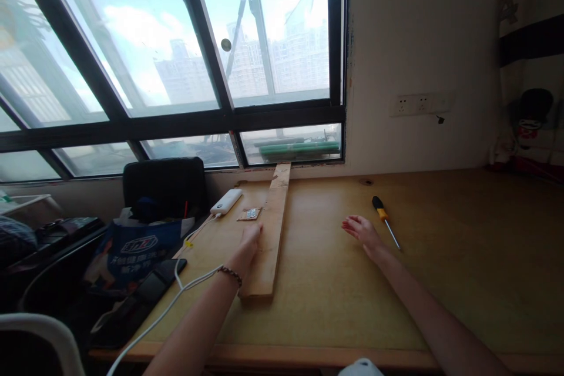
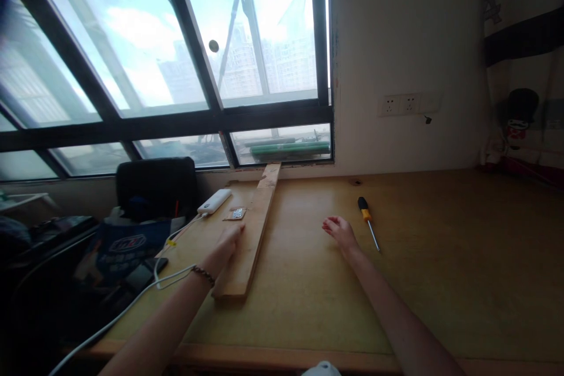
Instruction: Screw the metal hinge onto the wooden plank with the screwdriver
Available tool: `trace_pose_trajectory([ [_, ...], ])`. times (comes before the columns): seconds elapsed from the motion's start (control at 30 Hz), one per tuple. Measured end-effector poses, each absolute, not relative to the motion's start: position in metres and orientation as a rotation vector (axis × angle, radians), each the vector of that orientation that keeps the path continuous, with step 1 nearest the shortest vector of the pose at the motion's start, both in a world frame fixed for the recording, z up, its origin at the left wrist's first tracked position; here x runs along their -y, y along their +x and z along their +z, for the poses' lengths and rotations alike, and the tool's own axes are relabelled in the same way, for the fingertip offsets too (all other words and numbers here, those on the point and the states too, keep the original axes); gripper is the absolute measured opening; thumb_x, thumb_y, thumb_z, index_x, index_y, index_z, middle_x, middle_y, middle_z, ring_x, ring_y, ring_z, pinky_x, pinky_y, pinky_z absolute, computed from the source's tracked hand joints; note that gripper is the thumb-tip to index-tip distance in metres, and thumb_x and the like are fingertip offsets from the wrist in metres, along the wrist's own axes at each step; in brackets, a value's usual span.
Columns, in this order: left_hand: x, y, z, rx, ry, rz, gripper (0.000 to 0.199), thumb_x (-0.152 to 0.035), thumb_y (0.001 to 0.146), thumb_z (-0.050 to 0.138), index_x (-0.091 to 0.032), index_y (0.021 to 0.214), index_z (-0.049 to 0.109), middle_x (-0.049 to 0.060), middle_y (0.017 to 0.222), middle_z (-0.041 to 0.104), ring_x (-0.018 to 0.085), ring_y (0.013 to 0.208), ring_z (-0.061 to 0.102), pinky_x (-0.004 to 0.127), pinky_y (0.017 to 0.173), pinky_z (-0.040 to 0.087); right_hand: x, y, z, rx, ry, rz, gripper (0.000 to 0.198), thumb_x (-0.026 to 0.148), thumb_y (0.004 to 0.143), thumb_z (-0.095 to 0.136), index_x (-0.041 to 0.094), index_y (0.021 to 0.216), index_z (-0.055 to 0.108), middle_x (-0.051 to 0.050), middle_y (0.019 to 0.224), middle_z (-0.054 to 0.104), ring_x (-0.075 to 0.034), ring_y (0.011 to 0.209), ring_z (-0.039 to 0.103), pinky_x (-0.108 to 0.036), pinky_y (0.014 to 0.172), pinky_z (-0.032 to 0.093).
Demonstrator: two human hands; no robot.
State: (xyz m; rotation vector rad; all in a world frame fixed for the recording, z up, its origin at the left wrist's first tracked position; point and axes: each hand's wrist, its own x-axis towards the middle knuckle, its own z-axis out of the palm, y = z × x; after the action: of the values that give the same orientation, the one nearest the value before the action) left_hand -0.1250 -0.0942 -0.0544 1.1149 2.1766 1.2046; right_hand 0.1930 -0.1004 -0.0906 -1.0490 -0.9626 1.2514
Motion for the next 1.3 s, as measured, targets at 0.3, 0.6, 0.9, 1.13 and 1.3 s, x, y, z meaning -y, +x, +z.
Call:
trace_pose_trajectory([
  [0.3, 0.134, -0.048, -0.055, -2.011, 2.160, 1.195, 0.032, -0.028, 0.082, 0.042, -0.012, 0.109, 0.048, 0.013, 0.110, 0.054, 0.021, 0.107, 0.046, 0.033, 0.094, 0.035, 0.076, 0.268, -0.110, 1.434, -2.106, -0.162, 0.029, 0.027, 0.072, 0.057, 0.009, 0.094, 0.056, -0.021, 0.096, 0.057, -0.031, 0.094, 0.053, -0.043, 0.081, 0.035],
  [0.6, 0.133, 0.081, -0.094, -1.371, 2.728, 0.845, 0.040, -0.009, 0.080, 0.037, -0.012, 0.120, 0.040, 0.011, 0.103, 0.059, 0.018, 0.104, 0.049, 0.042, 0.101, 0.027, 0.072, 0.291, -0.123, 1.593, -2.290, -0.099, 0.020, 0.014, 0.079, 0.043, 0.009, 0.090, 0.059, -0.018, 0.087, 0.060, -0.026, 0.080, 0.059, -0.031, 0.059, 0.040],
  [0.9, 0.133, 0.064, -0.105, -1.365, 2.647, 0.877, 0.027, -0.013, 0.078, 0.044, -0.015, 0.104, 0.051, 0.010, 0.106, 0.056, 0.019, 0.109, 0.045, 0.035, 0.094, 0.037, 0.074, 0.277, -0.120, 1.610, -2.225, -0.095, 0.024, 0.030, 0.081, 0.047, 0.011, 0.084, 0.062, -0.017, 0.078, 0.062, -0.024, 0.070, 0.061, -0.030, 0.053, 0.040],
  [1.13, 0.133, 0.067, -0.103, -1.350, 2.619, 0.916, 0.026, -0.010, 0.078, 0.042, -0.016, 0.101, 0.052, 0.009, 0.105, 0.056, 0.018, 0.108, 0.046, 0.035, 0.094, 0.038, 0.081, 0.277, -0.118, 1.611, -2.240, -0.076, 0.020, 0.014, 0.077, 0.044, 0.012, 0.087, 0.062, -0.017, 0.082, 0.060, -0.023, 0.072, 0.060, -0.030, 0.055, 0.041],
  [1.3, 0.129, 0.062, -0.103, -1.409, 2.690, 0.975, 0.040, -0.004, 0.077, 0.038, -0.016, 0.114, 0.048, 0.010, 0.120, 0.051, 0.018, 0.119, 0.038, 0.038, 0.101, 0.032, 0.083, 0.273, -0.107, 1.563, -2.059, -0.190, 0.030, 0.010, 0.079, 0.036, 0.009, 0.100, 0.058, -0.017, 0.086, 0.057, -0.023, 0.073, 0.058, -0.031, 0.059, 0.039],
])
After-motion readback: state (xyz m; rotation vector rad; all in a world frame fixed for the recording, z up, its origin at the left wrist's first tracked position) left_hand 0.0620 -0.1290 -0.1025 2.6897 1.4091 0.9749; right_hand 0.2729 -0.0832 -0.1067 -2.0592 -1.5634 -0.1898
